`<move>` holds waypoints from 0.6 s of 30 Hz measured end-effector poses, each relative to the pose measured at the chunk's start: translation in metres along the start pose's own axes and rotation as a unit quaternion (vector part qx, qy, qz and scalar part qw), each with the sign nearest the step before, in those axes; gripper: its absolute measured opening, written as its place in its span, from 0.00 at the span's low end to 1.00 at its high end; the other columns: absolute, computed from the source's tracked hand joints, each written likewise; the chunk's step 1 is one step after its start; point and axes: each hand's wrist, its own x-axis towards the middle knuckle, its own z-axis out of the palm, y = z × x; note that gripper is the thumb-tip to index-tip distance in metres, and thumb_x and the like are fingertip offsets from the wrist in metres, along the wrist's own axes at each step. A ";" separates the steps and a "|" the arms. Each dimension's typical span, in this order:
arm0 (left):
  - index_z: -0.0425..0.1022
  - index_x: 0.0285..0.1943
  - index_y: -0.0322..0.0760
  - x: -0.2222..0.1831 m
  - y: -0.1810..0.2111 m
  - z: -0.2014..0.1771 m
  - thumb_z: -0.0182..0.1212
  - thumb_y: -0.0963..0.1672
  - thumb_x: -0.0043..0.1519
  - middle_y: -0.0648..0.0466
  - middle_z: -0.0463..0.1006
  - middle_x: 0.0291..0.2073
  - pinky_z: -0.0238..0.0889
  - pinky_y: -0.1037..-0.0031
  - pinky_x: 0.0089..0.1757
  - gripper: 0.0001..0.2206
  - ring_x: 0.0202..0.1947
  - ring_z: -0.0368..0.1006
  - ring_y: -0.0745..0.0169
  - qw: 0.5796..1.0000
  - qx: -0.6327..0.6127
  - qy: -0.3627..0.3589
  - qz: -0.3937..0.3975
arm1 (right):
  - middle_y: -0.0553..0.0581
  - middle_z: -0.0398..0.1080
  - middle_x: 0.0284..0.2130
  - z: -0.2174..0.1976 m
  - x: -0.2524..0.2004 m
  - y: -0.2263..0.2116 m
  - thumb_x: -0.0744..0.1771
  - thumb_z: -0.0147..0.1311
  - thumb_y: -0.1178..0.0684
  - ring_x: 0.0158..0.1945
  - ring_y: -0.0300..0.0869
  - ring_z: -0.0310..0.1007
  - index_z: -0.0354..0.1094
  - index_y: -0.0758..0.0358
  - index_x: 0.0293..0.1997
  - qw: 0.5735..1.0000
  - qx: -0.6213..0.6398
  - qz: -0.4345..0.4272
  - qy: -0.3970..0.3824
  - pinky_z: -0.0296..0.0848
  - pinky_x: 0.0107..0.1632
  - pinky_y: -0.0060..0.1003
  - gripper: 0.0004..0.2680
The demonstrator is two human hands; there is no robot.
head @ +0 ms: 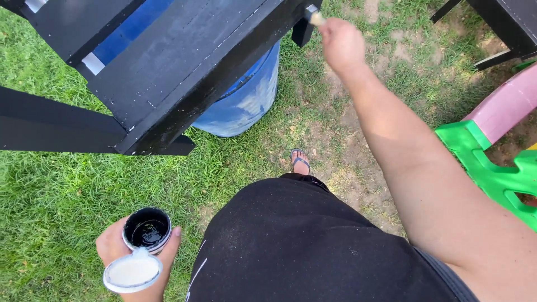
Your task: Painting a wooden chair with black paint using a handheld paintbrush.
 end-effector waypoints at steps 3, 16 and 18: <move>0.78 0.39 0.33 0.009 0.006 -0.004 0.79 0.51 0.40 0.47 0.77 0.35 0.60 0.59 0.48 0.24 0.44 0.69 0.44 0.999 0.023 -0.028 -0.007 | 0.45 0.67 0.23 -0.002 0.013 0.034 0.73 0.44 0.53 0.21 0.30 0.61 0.66 0.56 0.33 0.991 0.091 0.074 0.067 0.63 0.20 0.23 0.09; 0.77 0.42 0.32 0.008 0.013 -0.009 0.77 0.50 0.42 0.46 0.76 0.37 0.58 0.60 0.50 0.24 0.45 0.68 0.45 0.999 -0.042 -0.005 -0.007 | 0.49 0.75 0.26 0.028 -0.073 -0.070 0.68 0.40 0.67 0.10 0.30 0.57 0.74 0.56 0.53 0.957 -0.053 -0.284 -0.027 0.56 0.06 0.24 0.15; 0.73 0.50 0.33 -0.002 0.005 -0.011 0.75 0.54 0.43 0.44 0.74 0.44 0.54 0.58 0.53 0.30 0.53 0.64 0.42 0.999 -0.016 -0.012 -0.033 | 0.51 0.73 0.27 0.007 -0.039 -0.054 0.72 0.36 0.46 0.26 0.37 0.72 0.71 0.59 0.43 0.977 0.003 0.178 -0.114 0.69 0.20 0.32 0.14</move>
